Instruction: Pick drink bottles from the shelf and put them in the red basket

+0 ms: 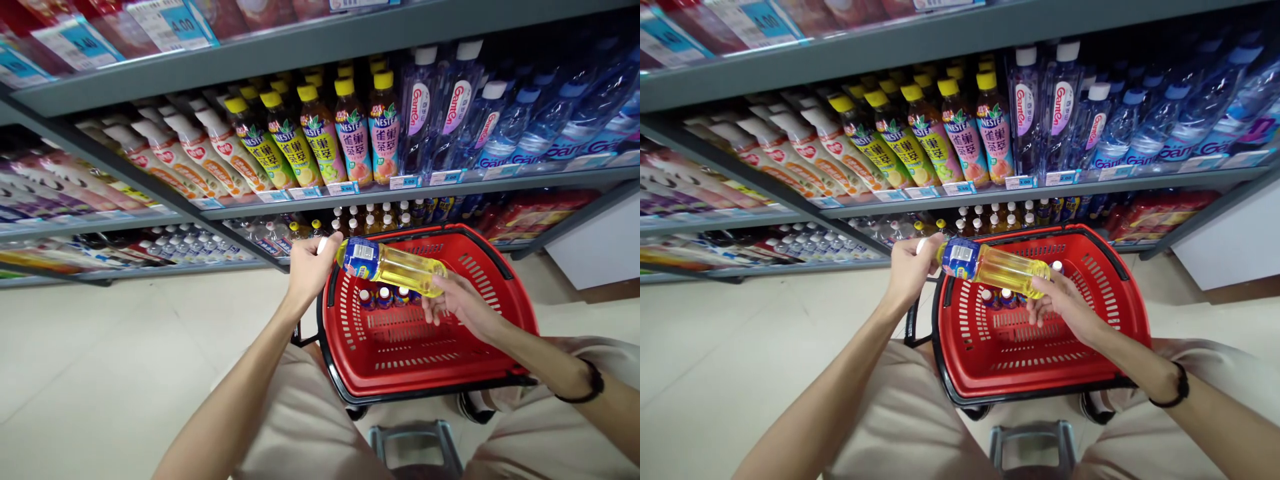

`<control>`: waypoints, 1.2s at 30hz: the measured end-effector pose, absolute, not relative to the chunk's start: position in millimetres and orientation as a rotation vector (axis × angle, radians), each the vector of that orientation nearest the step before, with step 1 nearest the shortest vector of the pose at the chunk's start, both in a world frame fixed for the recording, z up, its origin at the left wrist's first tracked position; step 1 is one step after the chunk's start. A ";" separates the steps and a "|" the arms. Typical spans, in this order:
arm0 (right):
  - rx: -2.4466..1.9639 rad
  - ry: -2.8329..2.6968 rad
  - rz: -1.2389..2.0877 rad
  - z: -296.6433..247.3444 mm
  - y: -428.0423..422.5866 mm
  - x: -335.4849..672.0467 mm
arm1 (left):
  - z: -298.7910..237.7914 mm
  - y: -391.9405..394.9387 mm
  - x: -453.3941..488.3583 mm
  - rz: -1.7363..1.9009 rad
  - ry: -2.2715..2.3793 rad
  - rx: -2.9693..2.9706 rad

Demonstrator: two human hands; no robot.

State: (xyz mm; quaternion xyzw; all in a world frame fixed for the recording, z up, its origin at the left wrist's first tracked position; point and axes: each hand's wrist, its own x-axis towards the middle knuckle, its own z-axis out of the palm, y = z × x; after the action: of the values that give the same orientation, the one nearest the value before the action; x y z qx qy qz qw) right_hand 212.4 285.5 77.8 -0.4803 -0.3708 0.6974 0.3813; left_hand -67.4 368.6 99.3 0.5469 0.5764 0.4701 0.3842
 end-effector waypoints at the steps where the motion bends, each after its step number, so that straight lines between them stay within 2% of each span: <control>1: -1.244 -0.963 1.801 78.1 284.9 212.7 | 99.1 368.8 -68.1 1.201 1.451 1.380; 9: -1.376 -0.846 1.910 76.6 283.8 208.6 | 91.1 364.3 -66.2 1.182 1.350 1.336; 18: -1.248 -0.973 1.742 74.2 282.7 210.7 | 93.2 366.4 -62.8 1.206 1.430 1.268; 31: -1.270 -0.933 1.986 75.8 283.4 209.1 | 94.4 365.1 -61.4 1.180 1.299 1.141; 36: -1.313 -0.800 1.819 76.1 287.3 206.2 | 93.0 360.7 -56.6 1.174 1.309 1.258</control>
State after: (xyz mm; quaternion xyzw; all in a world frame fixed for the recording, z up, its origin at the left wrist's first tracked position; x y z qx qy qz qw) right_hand 206.2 287.3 76.1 -0.5121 -0.3119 0.7092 0.3709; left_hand -56.6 360.7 93.0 0.5136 0.5342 0.4792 0.4703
